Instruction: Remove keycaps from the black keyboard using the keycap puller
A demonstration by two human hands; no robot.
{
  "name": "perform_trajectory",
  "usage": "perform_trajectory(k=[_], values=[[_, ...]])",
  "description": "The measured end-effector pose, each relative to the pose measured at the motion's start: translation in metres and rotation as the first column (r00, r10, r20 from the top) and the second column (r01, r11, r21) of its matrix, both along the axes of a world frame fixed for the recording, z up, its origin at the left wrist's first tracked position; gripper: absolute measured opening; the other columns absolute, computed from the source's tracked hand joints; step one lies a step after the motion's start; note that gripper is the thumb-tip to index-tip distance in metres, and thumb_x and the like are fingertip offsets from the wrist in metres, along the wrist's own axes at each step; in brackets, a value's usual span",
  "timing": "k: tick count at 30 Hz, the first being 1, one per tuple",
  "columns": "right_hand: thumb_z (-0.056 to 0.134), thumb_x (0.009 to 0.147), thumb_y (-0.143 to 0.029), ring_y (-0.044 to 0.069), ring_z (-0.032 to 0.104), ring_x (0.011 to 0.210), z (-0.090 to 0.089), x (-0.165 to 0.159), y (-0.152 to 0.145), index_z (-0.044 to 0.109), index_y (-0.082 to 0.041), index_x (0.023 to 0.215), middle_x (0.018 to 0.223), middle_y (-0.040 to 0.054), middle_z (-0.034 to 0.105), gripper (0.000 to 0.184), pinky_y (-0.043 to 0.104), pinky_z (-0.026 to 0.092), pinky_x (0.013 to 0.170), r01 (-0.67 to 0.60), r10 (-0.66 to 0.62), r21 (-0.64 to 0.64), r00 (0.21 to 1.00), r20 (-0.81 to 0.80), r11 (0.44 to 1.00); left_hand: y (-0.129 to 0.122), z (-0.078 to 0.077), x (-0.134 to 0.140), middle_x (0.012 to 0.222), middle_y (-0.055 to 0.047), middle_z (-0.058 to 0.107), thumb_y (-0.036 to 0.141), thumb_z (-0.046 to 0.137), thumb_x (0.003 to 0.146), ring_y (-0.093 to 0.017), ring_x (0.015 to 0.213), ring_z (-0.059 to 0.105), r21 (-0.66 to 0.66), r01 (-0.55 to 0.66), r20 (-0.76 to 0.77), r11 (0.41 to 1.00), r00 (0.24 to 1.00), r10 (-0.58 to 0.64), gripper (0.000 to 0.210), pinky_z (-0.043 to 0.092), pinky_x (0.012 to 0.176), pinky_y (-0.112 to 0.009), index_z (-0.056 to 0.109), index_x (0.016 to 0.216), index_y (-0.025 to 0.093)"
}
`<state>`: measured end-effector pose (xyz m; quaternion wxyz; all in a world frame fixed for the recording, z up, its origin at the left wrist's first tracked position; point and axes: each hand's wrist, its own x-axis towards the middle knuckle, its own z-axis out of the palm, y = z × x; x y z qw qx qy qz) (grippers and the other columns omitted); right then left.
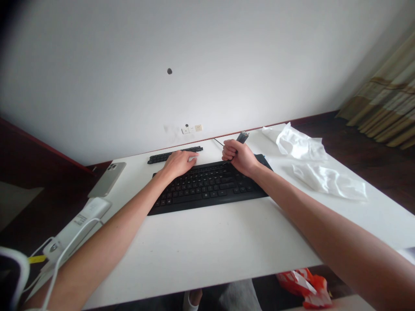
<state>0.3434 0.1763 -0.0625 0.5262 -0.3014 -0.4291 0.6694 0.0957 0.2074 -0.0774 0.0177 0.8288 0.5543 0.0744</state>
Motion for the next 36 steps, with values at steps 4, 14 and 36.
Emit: perform_trajectory(k=[4, 14, 36], values=[[0.065, 0.083, -0.024, 0.014, 0.017, 0.056, 0.000, -0.001, 0.000, 0.029, -0.022, 0.056, 0.057, -0.0037, 0.019, 0.046, 0.033, 0.025, 0.054, -0.007, 0.007, 0.006, 1.000, -0.012, 1.000, -0.001, 0.001, 0.001, 0.112, -0.008, 0.079, 0.038, 0.051, 0.100, -0.031, 0.104, 0.074, 0.020, -0.001, -0.020, 1.000, 1.000, 0.002, 0.038, 0.056, 0.095, -0.044, 0.075, 0.128, 0.030], [0.062, 0.085, -0.020, 0.015, 0.016, 0.056, 0.000, -0.001, 0.000, 0.031, -0.021, 0.054, 0.057, -0.0034, 0.020, 0.044, 0.032, 0.023, 0.054, -0.008, 0.007, -0.009, 0.999, -0.033, 1.000, -0.004, 0.005, 0.001, 0.103, -0.007, 0.080, 0.040, 0.049, 0.101, -0.027, 0.096, 0.074, 0.011, -0.017, -0.041, 1.000, 0.999, 0.017, 0.047, 0.055, 0.091, -0.040, 0.062, 0.145, 0.031], [0.064, 0.084, -0.017, 0.013, 0.020, 0.055, -0.001, -0.005, 0.001, 0.034, -0.021, 0.056, 0.058, -0.0040, 0.023, 0.042, 0.027, 0.030, 0.051, 0.082, -0.082, -0.001, 0.992, -0.098, 0.997, -0.008, 0.010, 0.004, 0.102, -0.007, 0.079, 0.040, 0.052, 0.100, -0.029, 0.094, 0.074, 0.074, 0.000, -0.059, 0.997, 0.998, 0.004, 0.047, 0.055, 0.086, -0.041, 0.060, 0.145, 0.029]])
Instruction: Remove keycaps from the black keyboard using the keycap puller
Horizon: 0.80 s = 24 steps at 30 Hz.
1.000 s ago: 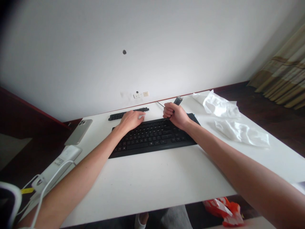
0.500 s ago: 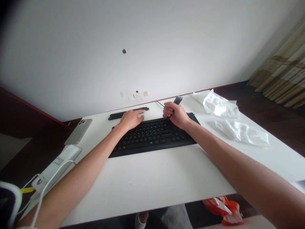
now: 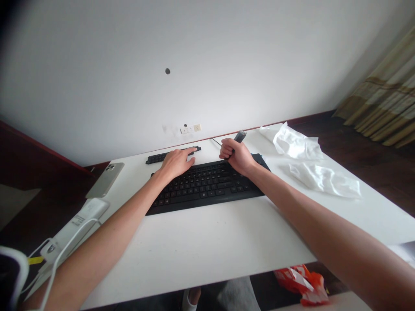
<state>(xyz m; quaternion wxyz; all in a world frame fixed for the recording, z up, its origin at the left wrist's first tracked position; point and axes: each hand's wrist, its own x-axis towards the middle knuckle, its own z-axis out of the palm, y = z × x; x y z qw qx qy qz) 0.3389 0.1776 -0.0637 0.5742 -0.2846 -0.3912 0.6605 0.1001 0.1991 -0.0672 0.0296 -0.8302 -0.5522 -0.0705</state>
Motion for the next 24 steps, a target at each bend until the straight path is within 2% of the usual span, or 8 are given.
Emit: perform_trajectory(k=[2, 5, 8, 12, 16, 19, 24], values=[[0.067, 0.084, -0.019, 0.012, 0.024, 0.055, 0.001, 0.000, 0.001, 0.037, -0.021, 0.058, 0.059, -0.0039, 0.027, 0.040, 0.027, 0.033, 0.052, 0.042, -0.041, 0.009, 0.998, -0.040, 0.999, -0.005, 0.004, 0.006, 0.106, -0.007, 0.078, 0.037, 0.054, 0.100, -0.028, 0.096, 0.073, 0.006, 0.030, 0.038, 1.000, 0.999, -0.030, 0.043, 0.055, 0.088, -0.040, 0.063, 0.141, 0.027], [0.070, 0.089, -0.032, 0.012, 0.032, 0.056, 0.002, 0.001, 0.003, 0.041, -0.022, 0.061, 0.060, -0.0034, 0.033, 0.041, 0.027, 0.039, 0.055, 0.083, -0.081, 0.031, 0.995, -0.052, 0.996, -0.020, 0.009, 0.021, 0.112, -0.006, 0.077, 0.034, 0.055, 0.100, -0.025, 0.097, 0.072, 0.027, 0.107, 0.117, 0.994, 0.987, -0.109, 0.032, 0.054, 0.089, -0.038, 0.069, 0.126, 0.023], [0.071, 0.090, -0.042, 0.012, 0.036, 0.057, 0.003, 0.003, 0.005, 0.045, -0.021, 0.062, 0.060, -0.0031, 0.036, 0.044, 0.027, 0.041, 0.055, 0.149, -0.149, 0.048, 0.989, -0.007, 0.988, -0.042, 0.011, 0.041, 0.109, -0.005, 0.075, 0.041, 0.057, 0.100, -0.023, 0.097, 0.070, 0.031, 0.212, 0.171, 0.977, 0.962, -0.214, 0.027, 0.054, 0.087, -0.035, 0.070, 0.114, 0.022], [0.077, 0.086, -0.042, 0.012, 0.040, 0.058, 0.003, 0.002, 0.004, 0.047, -0.022, 0.063, 0.062, -0.0024, 0.040, 0.043, 0.026, 0.042, 0.052, 0.240, -0.242, 0.054, 0.970, 0.035, 0.969, -0.069, 0.007, 0.062, 0.111, -0.007, 0.070, 0.057, 0.063, 0.094, -0.025, 0.106, 0.066, 0.056, 0.293, 0.196, 0.954, 0.934, -0.298, 0.045, 0.054, 0.093, -0.037, 0.067, 0.118, 0.020], [0.076, 0.083, -0.028, 0.009, 0.033, 0.053, 0.003, 0.002, 0.002, 0.043, -0.021, 0.062, 0.062, -0.0043, 0.036, 0.040, 0.023, 0.036, 0.047, 0.231, -0.232, 0.058, 0.973, 0.009, 0.971, -0.081, -0.001, 0.070, 0.115, -0.009, 0.067, 0.069, 0.064, 0.089, -0.027, 0.110, 0.063, 0.031, 0.315, 0.194, 0.949, 0.929, -0.315, 0.062, 0.053, 0.096, -0.038, 0.064, 0.125, 0.019], [0.072, 0.083, -0.023, 0.008, 0.027, 0.050, 0.003, 0.002, 0.003, 0.039, -0.021, 0.061, 0.059, -0.0059, 0.032, 0.040, 0.022, 0.032, 0.043, 0.235, -0.236, -0.019, 0.972, -0.007, 0.972, -0.082, -0.007, 0.072, 0.116, -0.010, 0.066, 0.076, 0.064, 0.084, -0.029, 0.111, 0.063, -0.004, 0.329, 0.186, 0.944, 0.928, -0.323, 0.073, 0.053, 0.096, -0.039, 0.062, 0.129, 0.018], [0.073, 0.087, -0.032, 0.008, 0.024, 0.048, 0.001, 0.001, 0.005, 0.036, -0.022, 0.062, 0.055, -0.0081, 0.027, 0.045, 0.021, 0.030, 0.040, 0.292, -0.295, -0.183, 0.955, 0.008, 0.939, -0.081, -0.013, 0.074, 0.116, -0.010, 0.065, 0.077, 0.068, 0.081, -0.029, 0.112, 0.063, -0.049, 0.336, 0.210, 0.941, 0.924, -0.319, 0.079, 0.053, 0.095, -0.039, 0.060, 0.132, 0.018]])
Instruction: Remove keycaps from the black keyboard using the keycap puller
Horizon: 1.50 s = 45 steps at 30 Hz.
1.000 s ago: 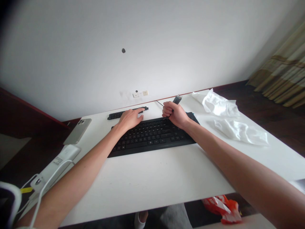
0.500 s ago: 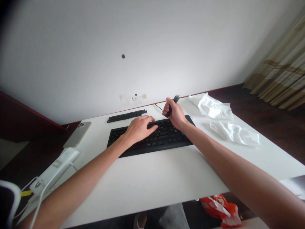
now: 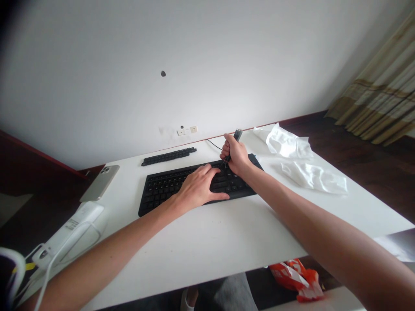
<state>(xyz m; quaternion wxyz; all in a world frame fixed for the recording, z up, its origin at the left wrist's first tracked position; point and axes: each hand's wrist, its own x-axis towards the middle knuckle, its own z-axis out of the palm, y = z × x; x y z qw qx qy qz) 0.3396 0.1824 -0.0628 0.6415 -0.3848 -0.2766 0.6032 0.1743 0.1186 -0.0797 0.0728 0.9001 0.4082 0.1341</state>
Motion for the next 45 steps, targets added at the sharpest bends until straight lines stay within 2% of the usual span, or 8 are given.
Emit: perform_trajectory(k=[5, 11, 18, 27, 32, 37, 41, 45], values=[[0.074, 0.085, -0.030, 0.007, 0.024, 0.047, 0.002, -0.004, -0.005, 0.033, -0.023, 0.062, 0.055, -0.0086, 0.026, 0.047, 0.021, 0.030, 0.039, 0.011, -0.011, -0.018, 0.999, 0.037, 1.000, 0.004, -0.002, 0.001, 0.119, -0.010, 0.066, 0.078, 0.073, 0.075, -0.029, 0.112, 0.064, -0.076, -0.013, 0.053, 0.997, 0.998, 0.017, 0.084, 0.052, 0.097, -0.039, 0.059, 0.132, 0.018], [0.076, 0.083, -0.031, 0.007, 0.024, 0.046, 0.005, -0.009, -0.010, 0.030, -0.024, 0.064, 0.054, -0.0088, 0.025, 0.050, 0.023, 0.030, 0.038, 0.040, -0.040, -0.005, 0.996, 0.074, 0.999, 0.006, -0.004, 0.002, 0.118, -0.010, 0.067, 0.077, 0.074, 0.074, -0.029, 0.112, 0.065, -0.083, -0.018, 0.076, 0.996, 0.997, 0.025, 0.081, 0.052, 0.095, -0.039, 0.059, 0.128, 0.018], [0.075, 0.081, -0.029, 0.007, 0.020, 0.045, 0.003, -0.012, -0.011, 0.024, -0.024, 0.065, 0.054, -0.0102, 0.021, 0.054, 0.023, 0.029, 0.038, 0.025, -0.026, 0.031, 0.999, 0.034, 0.999, 0.004, -0.010, -0.002, 0.113, -0.010, 0.067, 0.073, 0.071, 0.081, -0.028, 0.109, 0.064, 0.014, 0.014, 0.107, 1.000, 0.994, -0.016, 0.074, 0.052, 0.096, -0.038, 0.060, 0.126, 0.016], [0.073, 0.079, -0.028, 0.007, 0.026, 0.047, -0.006, -0.023, -0.025, 0.026, -0.023, 0.065, 0.057, -0.0094, 0.025, 0.049, 0.022, 0.036, 0.043, 0.232, -0.227, 0.070, 0.971, -0.078, 0.970, -0.001, -0.009, -0.005, 0.110, -0.011, 0.068, 0.072, 0.068, 0.084, -0.029, 0.106, 0.064, 0.079, 0.020, 0.081, 0.997, 0.996, -0.027, 0.066, 0.052, 0.093, -0.038, 0.063, 0.120, 0.016], [0.075, 0.079, -0.030, 0.007, 0.028, 0.048, 0.000, -0.024, -0.032, 0.028, -0.023, 0.066, 0.060, -0.0088, 0.027, 0.049, 0.022, 0.037, 0.043, 0.393, -0.385, 0.153, 0.919, -0.079, 0.907, 0.000, -0.009, -0.006, 0.116, -0.013, 0.067, 0.072, 0.067, 0.085, -0.029, 0.106, 0.065, 0.093, 0.021, 0.088, 0.995, 0.996, -0.029, 0.079, 0.052, 0.092, -0.038, 0.055, 0.137, 0.015], [0.076, 0.080, -0.034, 0.008, 0.031, 0.048, -0.003, -0.025, -0.039, 0.028, -0.024, 0.066, 0.060, -0.0080, 0.028, 0.051, 0.023, 0.041, 0.044, 0.493, -0.496, 0.213, 0.867, -0.042, 0.844, 0.003, -0.008, -0.008, 0.121, -0.013, 0.065, 0.073, 0.065, 0.085, -0.031, 0.111, 0.065, 0.065, 0.039, 0.072, 0.997, 0.996, -0.044, 0.081, 0.054, 0.091, -0.038, 0.054, 0.142, 0.016], [0.076, 0.080, -0.035, 0.008, 0.033, 0.048, -0.008, -0.023, -0.042, 0.029, -0.023, 0.066, 0.060, -0.0078, 0.029, 0.051, 0.023, 0.043, 0.045, 0.517, -0.525, 0.258, 0.850, -0.042, 0.816, 0.007, -0.009, -0.007, 0.120, -0.012, 0.066, 0.075, 0.067, 0.083, -0.030, 0.112, 0.065, 0.037, 0.039, 0.078, 0.999, 0.996, -0.042, 0.075, 0.055, 0.091, -0.038, 0.062, 0.132, 0.020], [0.076, 0.078, -0.032, 0.007, 0.032, 0.049, -0.008, -0.021, -0.042, 0.032, -0.023, 0.065, 0.060, -0.0082, 0.031, 0.047, 0.022, 0.043, 0.046, 0.488, -0.482, 0.203, 0.872, -0.081, 0.849, 0.010, -0.010, -0.006, 0.117, -0.009, 0.067, 0.073, 0.071, 0.081, -0.029, 0.109, 0.066, 0.030, 0.045, 0.098, 0.999, 0.994, -0.048, 0.072, 0.056, 0.089, -0.037, 0.064, 0.130, 0.021]])
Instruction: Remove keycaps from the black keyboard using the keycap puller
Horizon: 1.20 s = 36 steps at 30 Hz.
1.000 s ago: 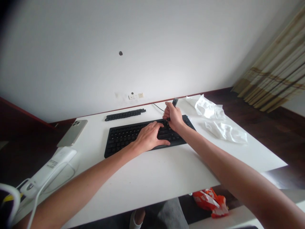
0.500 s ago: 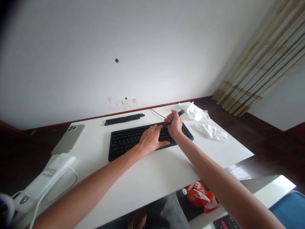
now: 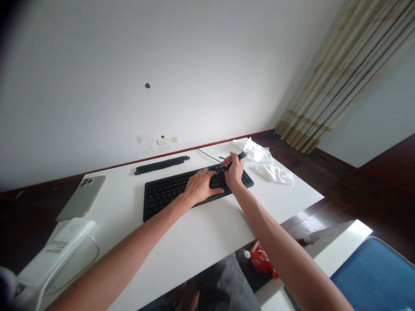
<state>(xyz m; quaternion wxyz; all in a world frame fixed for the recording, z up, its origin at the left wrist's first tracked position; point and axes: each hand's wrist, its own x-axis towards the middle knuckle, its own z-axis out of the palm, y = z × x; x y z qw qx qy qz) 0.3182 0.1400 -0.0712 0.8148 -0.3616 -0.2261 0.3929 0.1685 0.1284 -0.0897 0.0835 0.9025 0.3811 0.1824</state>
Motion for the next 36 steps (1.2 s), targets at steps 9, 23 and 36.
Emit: perform_trajectory(k=[9, 23, 36], values=[[0.077, 0.076, -0.034, 0.007, 0.030, 0.048, 0.000, -0.002, -0.001, 0.029, -0.024, 0.066, 0.060, -0.0085, 0.028, 0.050, 0.021, 0.040, 0.044, -0.127, 0.126, -0.046, 0.992, -0.014, 0.991, 0.000, 0.000, 0.005, 0.116, -0.012, 0.069, 0.064, 0.076, 0.082, -0.029, 0.110, 0.068, -0.046, -0.001, -0.013, 0.999, 1.000, 0.000, 0.068, 0.054, 0.095, -0.038, 0.061, 0.128, 0.015], [0.075, 0.078, -0.027, 0.007, 0.030, 0.049, 0.003, 0.001, -0.005, 0.029, -0.024, 0.067, 0.059, -0.0086, 0.028, 0.048, 0.021, 0.039, 0.043, -0.296, 0.298, -0.123, 0.955, -0.005, 0.947, -0.009, 0.005, 0.003, 0.114, -0.013, 0.067, 0.059, 0.074, 0.086, -0.029, 0.108, 0.065, 0.014, -0.020, 0.032, 1.000, 0.999, 0.019, 0.057, 0.052, 0.096, -0.039, 0.061, 0.119, 0.014], [0.069, 0.079, -0.031, 0.010, 0.046, 0.057, 0.002, -0.004, 0.001, 0.046, -0.022, 0.066, 0.064, -0.0041, 0.046, 0.028, 0.024, 0.043, 0.055, -0.103, 0.145, -0.192, 0.964, 0.223, 0.976, -0.007, 0.000, 0.002, 0.113, -0.013, 0.067, 0.063, 0.068, 0.089, -0.030, 0.106, 0.065, 0.052, -0.011, -0.011, 0.999, 1.000, 0.011, 0.061, 0.051, 0.094, -0.040, 0.063, 0.124, 0.013]])
